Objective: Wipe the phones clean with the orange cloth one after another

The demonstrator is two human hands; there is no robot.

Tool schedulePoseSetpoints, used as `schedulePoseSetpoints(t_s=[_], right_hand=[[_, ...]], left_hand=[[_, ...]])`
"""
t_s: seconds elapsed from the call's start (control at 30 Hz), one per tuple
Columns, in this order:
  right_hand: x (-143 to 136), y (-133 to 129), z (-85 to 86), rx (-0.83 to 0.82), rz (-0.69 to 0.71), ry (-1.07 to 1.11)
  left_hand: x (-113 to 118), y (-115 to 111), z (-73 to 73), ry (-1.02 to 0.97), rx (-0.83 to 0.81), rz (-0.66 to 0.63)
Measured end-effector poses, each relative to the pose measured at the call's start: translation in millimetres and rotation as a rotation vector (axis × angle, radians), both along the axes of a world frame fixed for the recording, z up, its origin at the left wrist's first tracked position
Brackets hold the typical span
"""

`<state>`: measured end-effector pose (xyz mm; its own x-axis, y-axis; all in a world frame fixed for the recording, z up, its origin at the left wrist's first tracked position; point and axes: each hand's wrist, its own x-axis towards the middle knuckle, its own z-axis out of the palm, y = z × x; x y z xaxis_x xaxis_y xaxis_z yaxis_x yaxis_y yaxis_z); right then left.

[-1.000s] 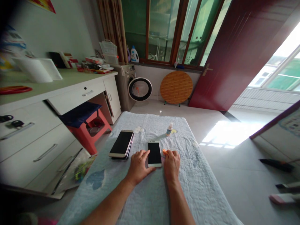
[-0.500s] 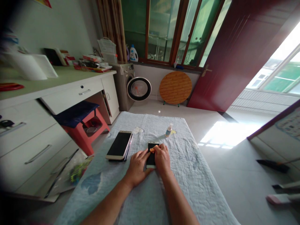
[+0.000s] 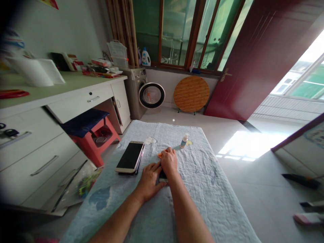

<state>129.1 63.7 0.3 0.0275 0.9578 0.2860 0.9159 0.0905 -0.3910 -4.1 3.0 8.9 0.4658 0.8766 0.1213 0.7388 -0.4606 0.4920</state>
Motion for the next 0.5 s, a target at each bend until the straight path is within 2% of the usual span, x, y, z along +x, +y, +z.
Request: schedulePoseSetpoints(t_s=[0.13, 0.37, 0.5], right_hand=[[5.1, -0.9, 1.0, 0.007, 0.034, 0.008], [40.7, -9.1, -4.3, -0.003, -0.092, 0.030], [41.4, -9.6, -6.6, 0.006, -0.122, 0.021]], left_hand=[[0.8, -1.0, -0.4, 0.005, 0.012, 0.015], [1.4, -0.3, -8.4, -0.012, 0.019, 0.039], [0.5, 0.5, -8.7, -0.017, 0.020, 0.025]])
